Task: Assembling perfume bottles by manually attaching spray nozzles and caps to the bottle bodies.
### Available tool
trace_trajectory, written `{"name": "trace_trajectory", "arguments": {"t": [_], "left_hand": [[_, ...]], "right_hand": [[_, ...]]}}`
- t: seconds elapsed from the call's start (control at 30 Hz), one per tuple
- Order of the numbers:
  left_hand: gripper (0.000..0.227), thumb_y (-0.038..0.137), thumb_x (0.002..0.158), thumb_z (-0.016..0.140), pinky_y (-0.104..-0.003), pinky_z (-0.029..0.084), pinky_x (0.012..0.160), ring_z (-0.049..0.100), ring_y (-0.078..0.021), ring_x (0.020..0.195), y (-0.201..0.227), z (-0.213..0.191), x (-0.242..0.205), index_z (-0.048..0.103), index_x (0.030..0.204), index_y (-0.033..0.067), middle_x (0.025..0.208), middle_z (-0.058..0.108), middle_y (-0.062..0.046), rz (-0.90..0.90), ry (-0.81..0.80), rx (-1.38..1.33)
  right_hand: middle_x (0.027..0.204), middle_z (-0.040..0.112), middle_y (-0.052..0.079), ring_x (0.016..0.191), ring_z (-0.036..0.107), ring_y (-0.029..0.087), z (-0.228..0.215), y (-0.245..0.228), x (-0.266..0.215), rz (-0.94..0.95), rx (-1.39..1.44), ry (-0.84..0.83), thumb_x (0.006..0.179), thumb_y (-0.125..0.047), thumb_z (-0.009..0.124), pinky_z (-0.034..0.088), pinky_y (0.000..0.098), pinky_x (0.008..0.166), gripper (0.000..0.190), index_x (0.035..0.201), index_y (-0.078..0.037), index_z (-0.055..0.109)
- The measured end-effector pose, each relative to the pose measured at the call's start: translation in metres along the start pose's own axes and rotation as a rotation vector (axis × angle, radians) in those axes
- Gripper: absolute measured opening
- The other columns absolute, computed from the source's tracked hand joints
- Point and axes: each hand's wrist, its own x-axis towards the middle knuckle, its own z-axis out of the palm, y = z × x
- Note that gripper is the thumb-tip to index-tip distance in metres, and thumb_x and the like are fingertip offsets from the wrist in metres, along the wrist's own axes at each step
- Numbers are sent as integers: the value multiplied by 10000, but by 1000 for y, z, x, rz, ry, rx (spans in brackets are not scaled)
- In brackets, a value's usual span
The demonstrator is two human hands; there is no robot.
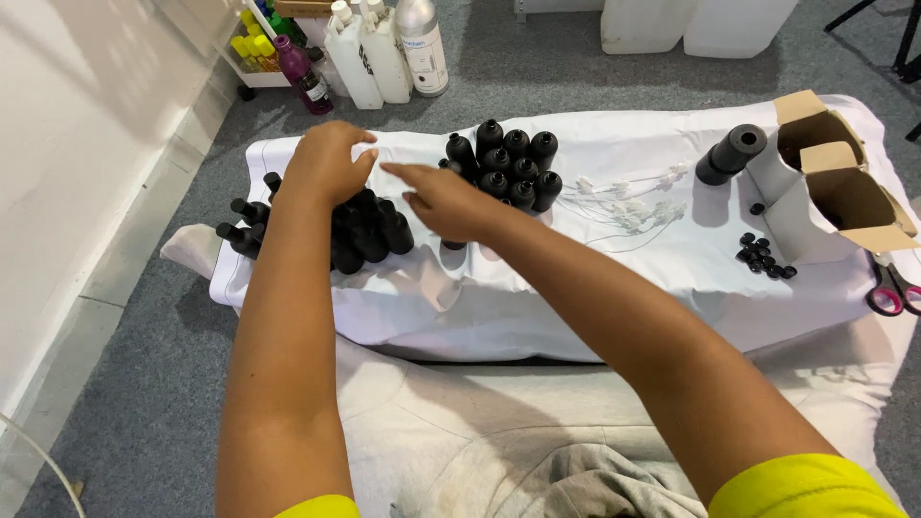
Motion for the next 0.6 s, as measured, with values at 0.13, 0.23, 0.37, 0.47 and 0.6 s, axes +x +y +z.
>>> {"name": "trace_trajectory", "arguments": {"t": [0.13, 0.23, 0.37, 0.47, 0.6], "left_hand": [[241, 195, 970, 685, -504, 472, 1043, 646, -368, 1188, 27, -4, 1, 761, 1183, 112, 1191, 718, -141, 162, 126, -32], [215, 169, 969, 718, -460, 492, 1024, 640, -354, 1200, 59, -6, -3, 761, 1170, 105, 1188, 701, -136, 348, 234, -89], [301, 71, 894, 708, -386, 522, 960, 650, -285, 1129, 112, -1, -19, 703, 1192, 26, 1265, 650, -117, 381, 304, -277], [351, 132, 905, 719, -426, 538, 939, 648, -347, 1124, 130, 11, -32, 666, 1240, 41, 1198, 627, -148, 387, 223, -270], [339, 191, 844, 804, -404, 605, 793, 708, -322, 964, 142, 36, -53, 619, 1104, 76, 1048, 593, -124, 200, 32, -130]], "right_hand": [[1324, 638, 268, 1211, 624, 476, -23, 21, -5, -156, -93, 187, 989, -49, 572, 527, 561, 1003, 463, 1451, -53, 545], [1327, 652, 219, 1205, 632, 460, -55, 19, -26, -176, -143, 266, 971, -40, 593, 519, 552, 1007, 452, 1420, -86, 588], [1338, 620, 181, 1034, 678, 281, -82, 28, -61, -92, -206, 362, 921, 65, 590, 588, 335, 844, 406, 1322, 8, 608], [1281, 636, 176, 1085, 675, 352, -87, 53, -87, -50, -215, 411, 938, 13, 642, 600, 406, 852, 366, 1303, -13, 645], [1270, 646, 154, 1118, 684, 375, -87, 65, -114, 21, -247, 430, 938, 10, 670, 610, 431, 853, 378, 1309, -61, 684]]}}
